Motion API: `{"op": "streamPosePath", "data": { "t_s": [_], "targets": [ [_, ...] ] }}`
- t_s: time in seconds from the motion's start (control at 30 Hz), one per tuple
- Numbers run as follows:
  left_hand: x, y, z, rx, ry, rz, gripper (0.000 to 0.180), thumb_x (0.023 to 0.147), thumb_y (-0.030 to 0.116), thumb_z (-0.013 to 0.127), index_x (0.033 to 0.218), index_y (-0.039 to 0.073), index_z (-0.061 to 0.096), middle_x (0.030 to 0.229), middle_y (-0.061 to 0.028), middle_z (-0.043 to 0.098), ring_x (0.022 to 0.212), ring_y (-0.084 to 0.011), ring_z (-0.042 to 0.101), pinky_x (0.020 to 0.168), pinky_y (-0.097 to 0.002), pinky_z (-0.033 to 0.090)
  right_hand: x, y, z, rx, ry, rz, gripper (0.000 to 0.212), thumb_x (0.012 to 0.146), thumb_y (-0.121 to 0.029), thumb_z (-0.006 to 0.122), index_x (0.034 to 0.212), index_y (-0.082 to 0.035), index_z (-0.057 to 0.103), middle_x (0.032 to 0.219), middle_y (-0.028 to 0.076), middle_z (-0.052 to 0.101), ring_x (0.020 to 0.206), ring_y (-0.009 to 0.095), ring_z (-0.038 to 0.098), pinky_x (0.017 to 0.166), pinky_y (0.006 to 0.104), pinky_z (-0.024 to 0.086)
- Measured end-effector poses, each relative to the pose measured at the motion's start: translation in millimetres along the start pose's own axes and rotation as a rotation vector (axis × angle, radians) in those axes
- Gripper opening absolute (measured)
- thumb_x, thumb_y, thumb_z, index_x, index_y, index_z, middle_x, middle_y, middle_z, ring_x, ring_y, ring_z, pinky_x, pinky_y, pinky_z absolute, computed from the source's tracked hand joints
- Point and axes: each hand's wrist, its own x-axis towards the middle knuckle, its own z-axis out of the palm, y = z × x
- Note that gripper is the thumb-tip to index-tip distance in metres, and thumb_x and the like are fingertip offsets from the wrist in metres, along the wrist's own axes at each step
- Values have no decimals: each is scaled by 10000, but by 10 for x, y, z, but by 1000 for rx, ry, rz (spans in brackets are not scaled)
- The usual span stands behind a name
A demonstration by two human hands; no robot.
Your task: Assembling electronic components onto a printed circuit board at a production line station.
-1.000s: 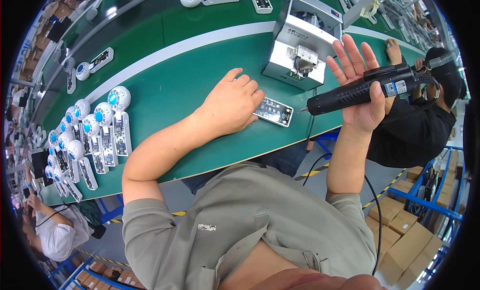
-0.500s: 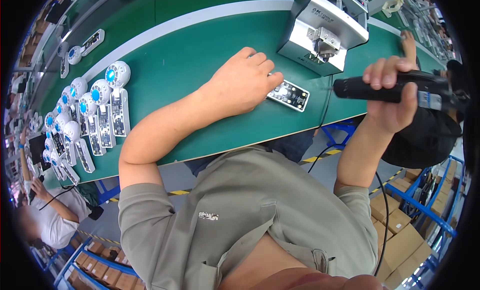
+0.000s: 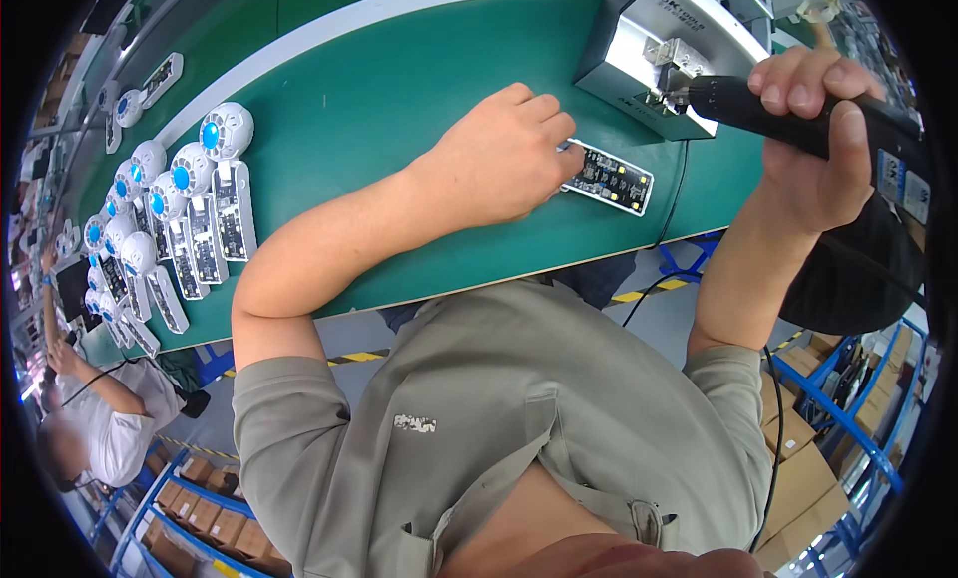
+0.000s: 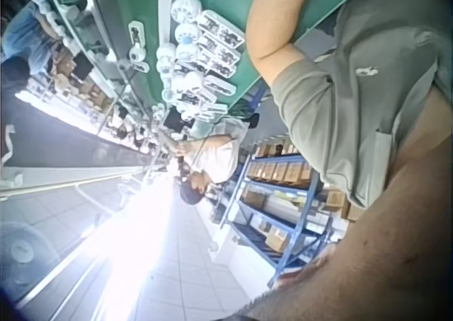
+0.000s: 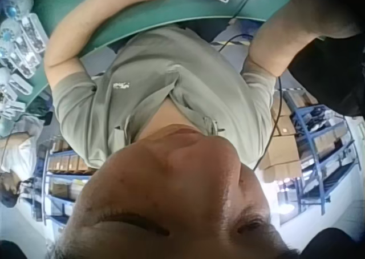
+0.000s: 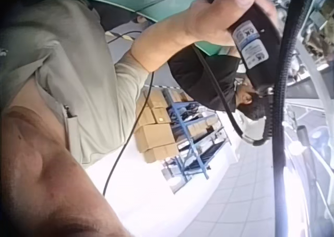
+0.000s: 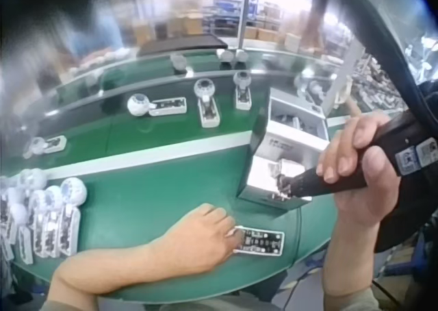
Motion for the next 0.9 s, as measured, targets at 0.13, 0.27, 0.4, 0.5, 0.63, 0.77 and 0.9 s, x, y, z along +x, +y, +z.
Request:
{"op": "streamPosePath", "data": {
  "t_s": [0.13, 0.27, 0.4, 0.5, 0.63, 0.77, 0.9],
  "targets": [
    [-5, -14, -53, -4, -164, -44, 288, 756, 233, 708, 994, 82, 647, 998, -50, 584, 905, -212, 529, 839, -326, 419, -6, -69, 172, 278, 13, 162, 275, 915, -145, 490, 1115, 31, 559, 847, 113, 601, 719, 225, 588, 684, 347, 521],
    [22, -2, -57, 8, -168, -40, 283, 758, 232, 706, 989, 79, 652, 1001, -49, 585, 900, -210, 525, 820, -325, 416, -195, 60, 312, 270, 35, 119, 314, 920, -150, 481, 1157, 47, 545, 863, 111, 595, 720, 225, 587, 674, 341, 517],
    [28, -1, -46, 14, -161, -29, 273, 761, 230, 703, 983, 78, 659, 993, -48, 582, 892, -206, 520, 803, -322, 413, -291, 208, 353, 283, -1, 114, 378, 924, -203, 475, 1224, 22, 521, 891, 89, 574, 747, 201, 563, 706, 330, 487],
    [25, 1, -42, 19, -151, -27, 265, 763, 228, 701, 979, 79, 664, 984, -47, 580, 886, -203, 517, 791, -320, 411, -313, 293, 375, 304, -52, 123, 429, 928, -254, 472, 1278, -8, 503, 914, 67, 555, 774, 178, 539, 742, 321, 459],
    [-4, 7, -25, 32, -154, -56, 258, 767, 231, 694, 976, 81, 674, 956, -44, 572, 867, -199, 511, 775, -318, 407, -312, 400, 442, 306, -31, 151, 403, 915, -230, 494, 1250, -7, 509, 881, 69, 558, 748, 177, 541, 728, 313, 463],
    [46, 11, -52, 31, -145, -32, 255, 772, 234, 689, 975, 82, 677, 937, -43, 567, 856, -199, 510, 768, -317, 405, -229, 366, 426, 311, -100, 179, 372, 907, -213, 503, 1220, -13, 517, 864, 71, 560, 730, 176, 541, 722, 315, 467],
    [49, 10, -50, 39, -157, -42, 251, 778, 237, 685, 975, 82, 678, 928, -43, 566, 851, -201, 510, 766, -316, 404, -209, 442, 421, 339, -141, 198, 348, 901, -201, 511, 1195, -15, 521, 856, 70, 561, 721, 176, 542, 718, 312, 468]
  ]
}}
